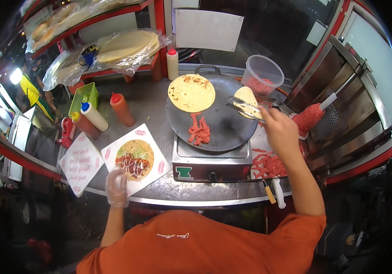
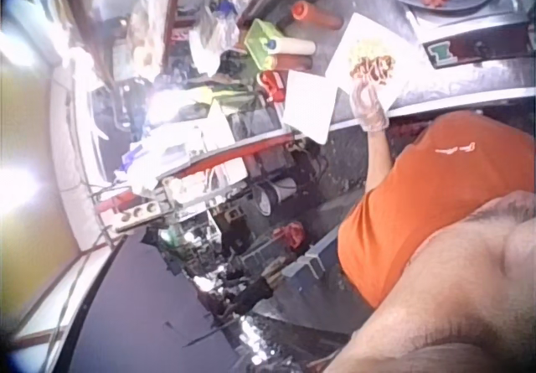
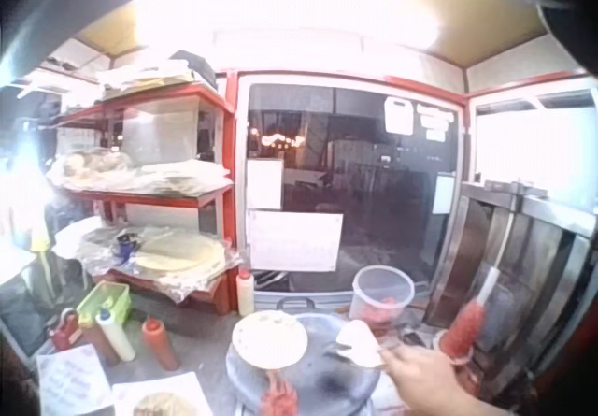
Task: The person cooks tortillas on a griddle, then assembles tacos by adding shredded lettuce, sliced meat, and sauces. The tacos are wrapped in paper and handed to a customer, followed by a cash transaction.
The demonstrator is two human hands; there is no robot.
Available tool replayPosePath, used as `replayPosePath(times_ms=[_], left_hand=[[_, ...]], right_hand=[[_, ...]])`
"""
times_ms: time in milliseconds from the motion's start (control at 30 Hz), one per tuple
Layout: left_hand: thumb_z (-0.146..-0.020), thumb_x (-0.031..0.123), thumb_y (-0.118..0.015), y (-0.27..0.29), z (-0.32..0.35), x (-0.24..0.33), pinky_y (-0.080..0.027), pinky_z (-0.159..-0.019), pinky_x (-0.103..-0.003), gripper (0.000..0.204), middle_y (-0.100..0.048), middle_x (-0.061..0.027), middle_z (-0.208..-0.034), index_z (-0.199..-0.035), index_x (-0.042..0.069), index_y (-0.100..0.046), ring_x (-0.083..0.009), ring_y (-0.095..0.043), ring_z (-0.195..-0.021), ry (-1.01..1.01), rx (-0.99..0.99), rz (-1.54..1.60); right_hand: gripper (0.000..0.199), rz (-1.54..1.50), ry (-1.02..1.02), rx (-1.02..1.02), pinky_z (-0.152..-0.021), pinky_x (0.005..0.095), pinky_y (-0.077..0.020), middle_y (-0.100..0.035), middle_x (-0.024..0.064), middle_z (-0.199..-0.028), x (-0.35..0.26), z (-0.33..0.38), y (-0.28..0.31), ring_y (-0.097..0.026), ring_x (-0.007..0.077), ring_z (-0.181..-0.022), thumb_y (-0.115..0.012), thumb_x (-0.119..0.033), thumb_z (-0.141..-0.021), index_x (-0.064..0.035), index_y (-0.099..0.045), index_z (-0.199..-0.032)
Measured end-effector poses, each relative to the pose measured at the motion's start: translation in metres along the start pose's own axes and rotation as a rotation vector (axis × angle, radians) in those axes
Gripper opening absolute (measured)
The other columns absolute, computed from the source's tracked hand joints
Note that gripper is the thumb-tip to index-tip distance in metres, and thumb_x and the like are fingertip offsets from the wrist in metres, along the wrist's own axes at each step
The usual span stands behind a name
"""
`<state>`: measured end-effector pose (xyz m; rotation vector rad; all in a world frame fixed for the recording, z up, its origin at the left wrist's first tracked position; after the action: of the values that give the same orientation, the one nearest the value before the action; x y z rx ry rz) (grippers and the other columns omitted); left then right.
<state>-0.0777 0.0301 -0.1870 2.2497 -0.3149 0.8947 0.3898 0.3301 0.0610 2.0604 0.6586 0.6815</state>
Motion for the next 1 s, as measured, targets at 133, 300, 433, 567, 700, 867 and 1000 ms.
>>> replayPosePath(times_ms=[133, 300, 433, 567, 700, 867, 1000], left_hand=[[-0.101, 0.017, -0.071, -0.010, -0.059, -0.001, -0.053, -0.100, -0.037, 0.034, -0.070, -0.0122, -0.123, -0.129, -0.001, -0.062, -0.0213, -0.067, -0.113, 0.193, 0.002, 0.393], [-0.102, 0.021, -0.071, 0.004, -0.079, -0.047, -0.052, -0.101, -0.034, 0.036, -0.070, -0.0112, -0.123, -0.130, 0.000, -0.061, -0.0190, -0.066, -0.114, 0.307, 0.028, 0.191], [-0.101, 0.024, -0.071, 0.006, -0.059, -0.088, -0.051, -0.100, -0.034, 0.037, -0.070, -0.0089, -0.117, -0.129, 0.002, -0.060, -0.0185, -0.066, -0.109, 0.343, -0.080, 0.249], [-0.101, 0.022, -0.072, 0.005, -0.041, -0.129, -0.051, -0.098, -0.033, 0.040, -0.068, -0.0069, -0.111, -0.133, 0.003, -0.059, -0.0175, -0.065, -0.103, 0.479, -0.276, 0.164], [-0.101, 0.023, -0.071, 0.008, -0.046, -0.146, -0.052, -0.096, -0.034, 0.042, -0.068, -0.0077, -0.108, -0.137, 0.005, -0.058, -0.0179, -0.065, -0.099, 0.526, -0.370, 0.362], [-0.101, 0.024, -0.070, 0.015, -0.085, -0.136, -0.053, -0.085, -0.033, 0.034, -0.069, -0.0065, -0.104, -0.130, 0.006, -0.067, -0.0175, -0.066, -0.094, 0.394, -0.538, 0.126], [-0.102, 0.020, -0.069, 0.013, -0.124, -0.118, -0.053, -0.082, -0.033, 0.031, -0.066, -0.0053, -0.102, -0.129, 0.007, -0.067, -0.0151, -0.061, -0.085, 0.250, -0.534, 0.354]], right_hand=[[0.051, 0.083, 0.125, -0.044, -0.072, 0.0427, -0.0560, -0.064, 0.0101, -0.089, -0.064, -0.038, -0.048, -0.068, 0.0265, -0.082, -0.064, -0.008, -0.086, -0.0071, -0.066, -0.137], [0.037, -0.369, -0.146, -0.041, -0.072, 0.0391, -0.0559, -0.068, 0.0136, -0.089, -0.070, -0.087, -0.069, -0.069, 0.0291, -0.082, -0.067, -0.013, -0.094, 0.0002, -0.068, -0.129], [0.035, -1.139, -0.761, -0.312, -0.049, 0.0325, -0.0465, -0.061, 0.0081, -0.074, -0.014, -0.105, -0.070, -0.056, 0.0167, -0.053, -0.067, -0.026, -0.103, 0.0064, -0.068, -0.115], [0.026, -0.854, -0.864, -0.772, -0.049, 0.0351, -0.0470, -0.062, 0.0083, -0.080, -0.005, -0.075, -0.034, -0.060, 0.0172, -0.057, -0.069, -0.026, -0.100, 0.0001, -0.067, -0.101], [0.019, 0.170, -0.295, -0.273, -0.066, 0.0421, -0.0560, -0.067, 0.0136, -0.088, -0.043, -0.040, 0.056, -0.072, 0.0275, -0.082, -0.071, -0.015, -0.090, -0.0023, -0.068, -0.103], [0.021, 0.488, -0.246, -0.336, -0.074, 0.0404, -0.0607, -0.068, 0.0123, -0.097, -0.093, -0.002, 0.024, -0.074, 0.0287, -0.089, -0.066, -0.011, -0.087, -0.0042, -0.065, -0.108], [0.026, 0.315, -0.521, -0.250, -0.079, 0.0435, -0.0603, -0.073, 0.0185, -0.101, -0.078, -0.022, -0.007, -0.074, 0.0344, -0.094, -0.065, -0.011, -0.091, -0.0006, -0.068, -0.114]])
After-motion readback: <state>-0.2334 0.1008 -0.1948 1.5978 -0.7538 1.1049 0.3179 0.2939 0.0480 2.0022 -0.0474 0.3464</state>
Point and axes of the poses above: each hand's wrist, its own z-axis away from the middle knuckle, its own y-axis out of the back of the hand, x = y × z, the point moved 5 cm from there along -z, towards the middle knuckle
